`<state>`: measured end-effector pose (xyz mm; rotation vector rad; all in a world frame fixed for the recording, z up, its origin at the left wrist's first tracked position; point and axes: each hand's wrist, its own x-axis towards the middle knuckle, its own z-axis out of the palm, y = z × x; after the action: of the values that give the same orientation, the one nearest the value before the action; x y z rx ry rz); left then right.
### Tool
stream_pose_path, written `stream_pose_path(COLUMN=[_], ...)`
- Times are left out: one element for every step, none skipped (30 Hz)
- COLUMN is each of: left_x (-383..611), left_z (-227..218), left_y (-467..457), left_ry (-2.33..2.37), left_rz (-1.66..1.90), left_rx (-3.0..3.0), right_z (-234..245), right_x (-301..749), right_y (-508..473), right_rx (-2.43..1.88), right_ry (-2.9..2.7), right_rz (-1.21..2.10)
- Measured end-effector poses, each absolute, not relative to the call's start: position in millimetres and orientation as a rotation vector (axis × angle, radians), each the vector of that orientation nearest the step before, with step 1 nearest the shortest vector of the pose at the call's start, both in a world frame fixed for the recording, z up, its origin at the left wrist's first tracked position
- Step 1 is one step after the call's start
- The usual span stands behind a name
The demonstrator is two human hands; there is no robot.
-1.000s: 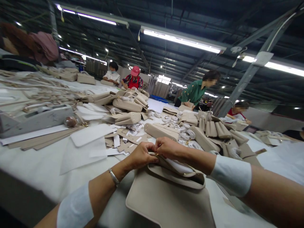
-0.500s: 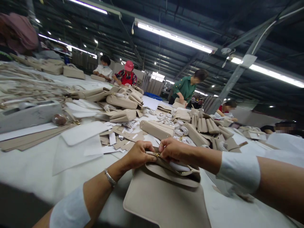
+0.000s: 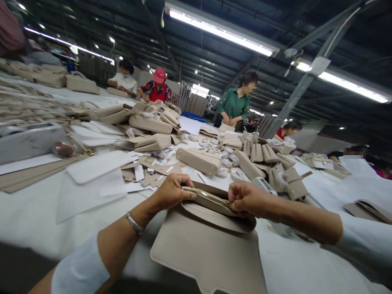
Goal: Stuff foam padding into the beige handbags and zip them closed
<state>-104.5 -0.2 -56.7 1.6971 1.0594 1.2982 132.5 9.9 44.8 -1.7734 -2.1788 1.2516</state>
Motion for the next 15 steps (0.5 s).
stream_pose_path(left_x=[-105.1, -105.7, -106.3, -106.8, -107.2, -107.5, -107.7, -107.8, -107.8, -107.7, -107.7, -107.9, -108.2, -108.8, -109.6], left_z=[-57.2, -57.5, -57.5, -57.3, -56.7, -55.9, -54.9, -53.9, -53.0, -52.3, -51.8, -51.7, -52.0, -52.6, -53.6], left_y=[0.6, 1.5, 2.3, 3.1, 3.6, 3.9, 3.9, 3.6, 3.3, 2.9, 2.6, 2.5, 2.7, 3.1, 3.8], left_ry=[1.071, 1.077, 1.071, 1.053, 1.029, 1.004, 0.986, 0.976, 0.972, 0.969, 0.962, 0.951, 0.941, 0.936, 0.941], left_rz=[1.295, 1.296, 1.305, 1.320, 1.335, 1.352, 1.366, 1.374, 1.376, 1.376, 1.373, 1.364, 1.346, 1.325, 1.301], left_rx=[1.704, 1.716, 1.739, 1.771, 1.809, 1.844, 1.871, 1.888, 1.898, 1.901, 1.902, 1.903, 1.903, 1.902, 1.896], right_z=[46.9, 49.3, 51.6, 53.7, 55.4, 56.7, 57.4, 57.5, 57.0, 56.0, 54.6, 52.8, 50.9, 48.9, 47.0], right_x=[136.7, 140.9, 145.0, 149.1, 153.2, 157.5, 161.9, 166.5, 171.2, 176.0, 180.8, 185.7, 190.5, 195.4, 200.3], right_y=[10.5, 11.1, 11.5, 11.5, 11.1, 10.0, 8.3, 6.0, 3.2, 0.2, -2.9, -5.6, -7.7, -8.9, -9.2], right_rx=[-1.801, -1.828, -1.853, -1.873, -1.886, -1.894, -1.900, -1.906, -1.907, -1.901, -1.884, -1.856, -1.823, -1.786, -1.746], right_ry=[-2.191, -2.205, -2.218, -2.229, -2.238, -2.238, -2.226, -2.202, -2.172, -2.141, -2.115, -2.095, -2.083, -2.081, -2.086], right_rz=[1.238, 1.228, 1.218, 1.208, 1.203, 1.206, 1.217, 1.233, 1.256, 1.285, 1.318, 1.352, 1.377, 1.397, 1.403])
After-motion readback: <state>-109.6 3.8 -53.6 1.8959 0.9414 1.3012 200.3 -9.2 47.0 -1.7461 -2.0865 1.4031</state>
